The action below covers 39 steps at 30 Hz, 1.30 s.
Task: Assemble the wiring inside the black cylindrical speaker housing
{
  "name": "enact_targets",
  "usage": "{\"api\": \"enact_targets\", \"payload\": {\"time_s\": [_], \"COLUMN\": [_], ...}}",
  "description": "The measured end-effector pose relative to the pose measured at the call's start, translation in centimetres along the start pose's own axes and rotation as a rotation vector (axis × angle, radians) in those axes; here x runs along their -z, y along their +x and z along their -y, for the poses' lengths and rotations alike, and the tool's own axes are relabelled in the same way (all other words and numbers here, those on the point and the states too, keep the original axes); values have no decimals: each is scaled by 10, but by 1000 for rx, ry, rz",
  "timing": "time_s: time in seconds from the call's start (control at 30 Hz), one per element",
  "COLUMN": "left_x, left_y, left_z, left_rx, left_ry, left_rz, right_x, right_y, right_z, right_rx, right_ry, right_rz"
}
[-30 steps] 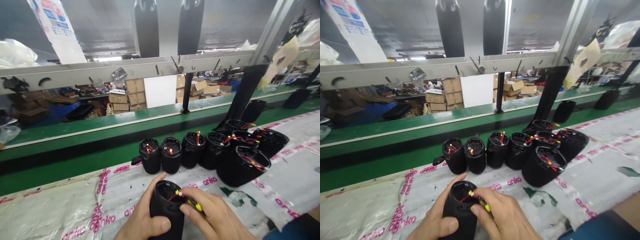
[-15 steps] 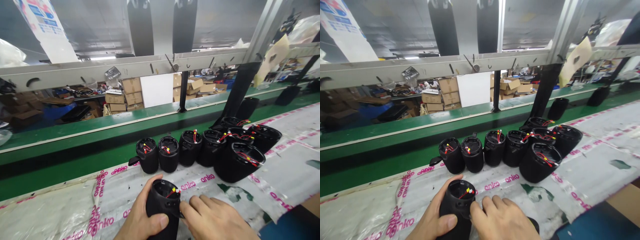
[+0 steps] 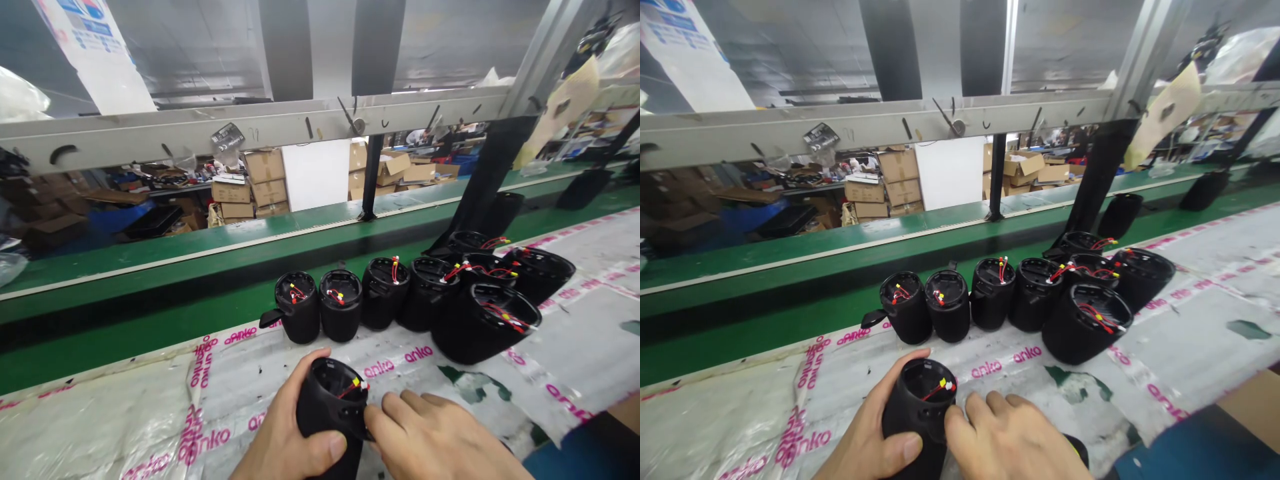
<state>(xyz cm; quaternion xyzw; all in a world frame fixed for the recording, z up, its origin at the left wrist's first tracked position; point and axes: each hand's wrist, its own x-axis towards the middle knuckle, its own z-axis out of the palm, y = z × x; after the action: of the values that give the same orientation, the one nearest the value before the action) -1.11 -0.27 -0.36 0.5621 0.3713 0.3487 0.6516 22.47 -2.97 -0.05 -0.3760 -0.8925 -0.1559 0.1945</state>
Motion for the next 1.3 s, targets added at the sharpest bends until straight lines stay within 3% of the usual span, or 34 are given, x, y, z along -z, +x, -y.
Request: {"api": "enact_targets", "payload": {"time_s": [0.27, 0.4, 0.57, 0.63, 0.7, 0.83, 1.3], "left_x": [1, 3, 6, 5, 3, -1, 1], "left_y": [0, 1, 0, 0, 0, 2, -3], "left_z": [6, 10, 11, 10, 8, 5, 8], "left_rx": [-4, -23, -12, -3, -6, -25, -32], "left_ry": [63, 106, 14, -16, 3, 114, 181], "left_rz": [-39, -47, -65, -55, -56, -82, -189], "right_x": [8, 1, -18, -19, -15, -9, -10], "right_y": [12, 11, -2, -5, -5, 2, -1], "right_z": [2, 4, 3, 3, 3, 5, 9], "right_rx": [15, -10, -128, -170, -152, -86, -64], "right_ry": [-85, -91, 288, 339, 244, 87, 49], "right_rz": [-6, -1, -140, -94, -34, -69, -19]}}
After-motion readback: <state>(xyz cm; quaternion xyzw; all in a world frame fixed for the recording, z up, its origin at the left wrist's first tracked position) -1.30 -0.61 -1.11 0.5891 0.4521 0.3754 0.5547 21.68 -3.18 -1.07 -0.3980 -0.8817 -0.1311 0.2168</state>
